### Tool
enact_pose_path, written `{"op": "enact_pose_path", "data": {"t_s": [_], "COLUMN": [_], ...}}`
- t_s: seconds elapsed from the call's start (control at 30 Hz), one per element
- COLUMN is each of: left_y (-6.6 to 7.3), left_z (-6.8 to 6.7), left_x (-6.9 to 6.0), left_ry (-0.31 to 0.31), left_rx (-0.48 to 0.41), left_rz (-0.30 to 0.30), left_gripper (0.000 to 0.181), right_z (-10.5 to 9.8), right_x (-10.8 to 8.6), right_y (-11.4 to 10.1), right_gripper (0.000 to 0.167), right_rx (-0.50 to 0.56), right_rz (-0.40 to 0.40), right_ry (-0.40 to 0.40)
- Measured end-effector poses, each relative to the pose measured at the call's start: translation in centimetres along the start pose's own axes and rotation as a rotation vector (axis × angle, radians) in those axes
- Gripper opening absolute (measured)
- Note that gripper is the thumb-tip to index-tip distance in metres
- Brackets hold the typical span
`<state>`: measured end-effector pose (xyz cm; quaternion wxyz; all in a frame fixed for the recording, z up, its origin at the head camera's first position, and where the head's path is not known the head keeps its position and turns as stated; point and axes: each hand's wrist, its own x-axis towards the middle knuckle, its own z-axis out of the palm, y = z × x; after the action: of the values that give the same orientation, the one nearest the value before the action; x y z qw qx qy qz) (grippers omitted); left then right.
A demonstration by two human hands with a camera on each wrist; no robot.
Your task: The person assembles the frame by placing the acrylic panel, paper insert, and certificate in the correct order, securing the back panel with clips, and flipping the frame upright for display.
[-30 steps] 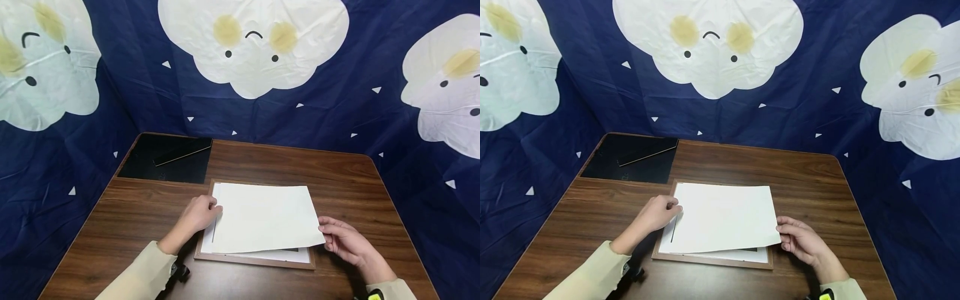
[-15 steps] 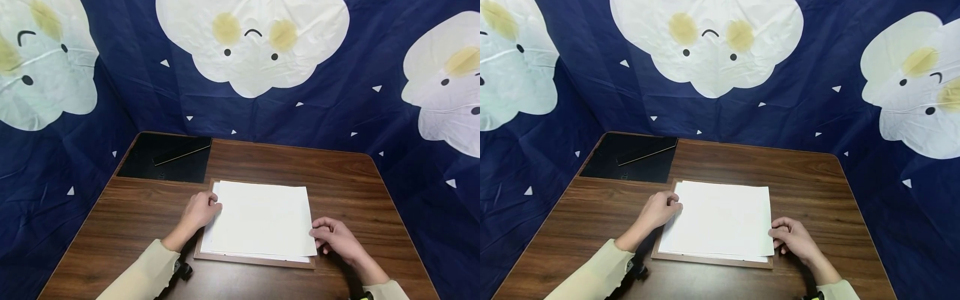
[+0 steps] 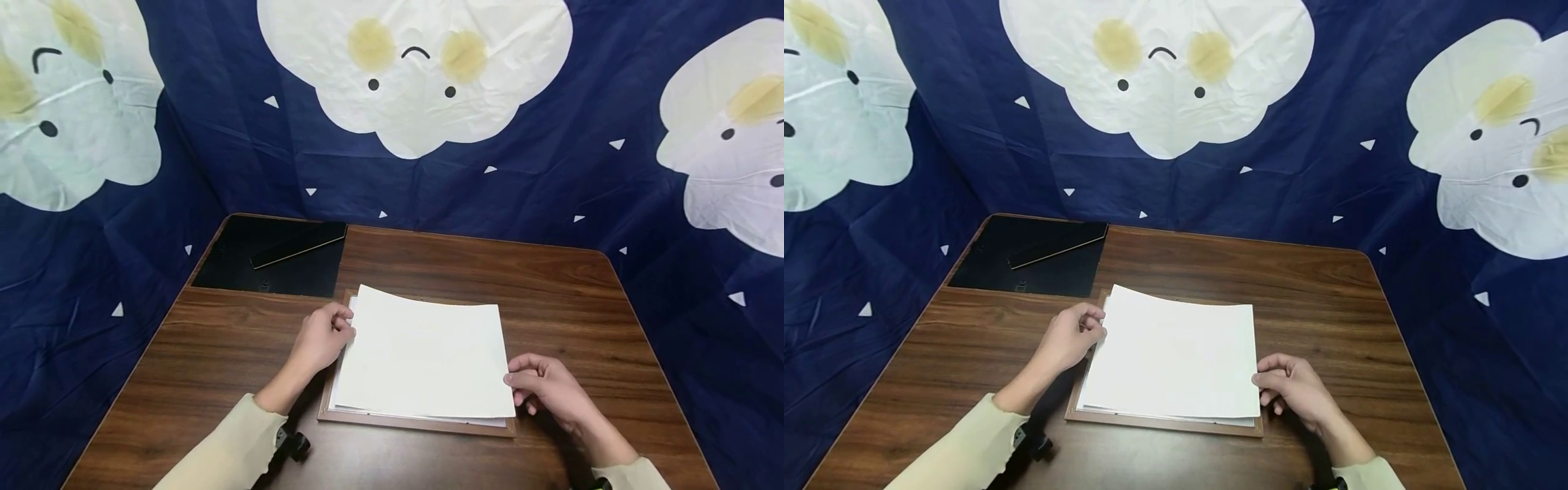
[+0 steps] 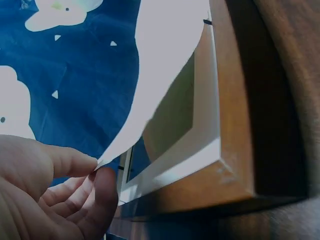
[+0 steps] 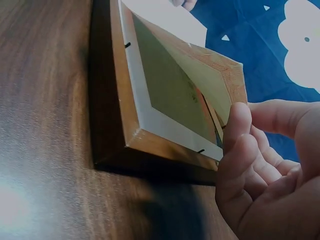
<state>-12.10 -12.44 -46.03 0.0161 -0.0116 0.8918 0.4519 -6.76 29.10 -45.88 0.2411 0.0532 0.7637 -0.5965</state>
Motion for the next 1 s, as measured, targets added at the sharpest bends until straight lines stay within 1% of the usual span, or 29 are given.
{"op": "enact_pose_path", "data": {"t_s": [0.1,0.2,0.3,0.47,0.57,0.6,0.73,0.8,0.87,1.0], "left_y": [-0.3,-0.7,-1.0,-1.4,-1.6,-1.6,-2.0,-2.1,-2.2,-2.2], "left_z": [-0.2,-0.3,-0.3,-0.4,-0.4,-0.4,-0.3,-0.1,0.1,0.3], "left_x": [-0.5,-0.7,-0.8,-0.7,-0.6,-0.6,-0.6,-0.6,-0.6,-0.7], "left_ry": [-0.029,-0.045,-0.039,-0.033,-0.029,-0.024,-0.001,0.007,0.007,0.002], "left_rx": [-0.058,-0.105,-0.111,-0.090,-0.047,-0.014,0.132,0.187,0.204,0.232], "left_rz": [-0.051,-0.092,-0.093,-0.091,-0.093,-0.085,-0.029,-0.004,0.007,0.016], "left_gripper": [0.019,0.022,0.023,0.024,0.026,0.026,0.025,0.024,0.022,0.024], "right_z": [0.2,0.4,0.5,0.9,1.1,1.2,1.5,1.6,1.7,1.8], "right_x": [-0.1,0.0,0.1,0.4,0.6,0.7,0.9,1.0,1.1,1.1], "right_y": [0.2,0.5,0.7,0.9,1.2,1.2,1.4,1.4,1.4,1.3], "right_gripper": [0.035,0.035,0.036,0.034,0.032,0.031,0.027,0.023,0.020,0.016], "right_rx": [0.012,0.010,-0.008,-0.062,-0.110,-0.129,-0.210,-0.256,-0.307,-0.420], "right_rz": [0.002,-0.002,-0.010,-0.006,-0.012,-0.018,-0.069,-0.082,-0.086,-0.085], "right_ry": [-0.022,-0.016,-0.003,0.018,0.031,0.040,0.101,0.143,0.180,0.226]}}
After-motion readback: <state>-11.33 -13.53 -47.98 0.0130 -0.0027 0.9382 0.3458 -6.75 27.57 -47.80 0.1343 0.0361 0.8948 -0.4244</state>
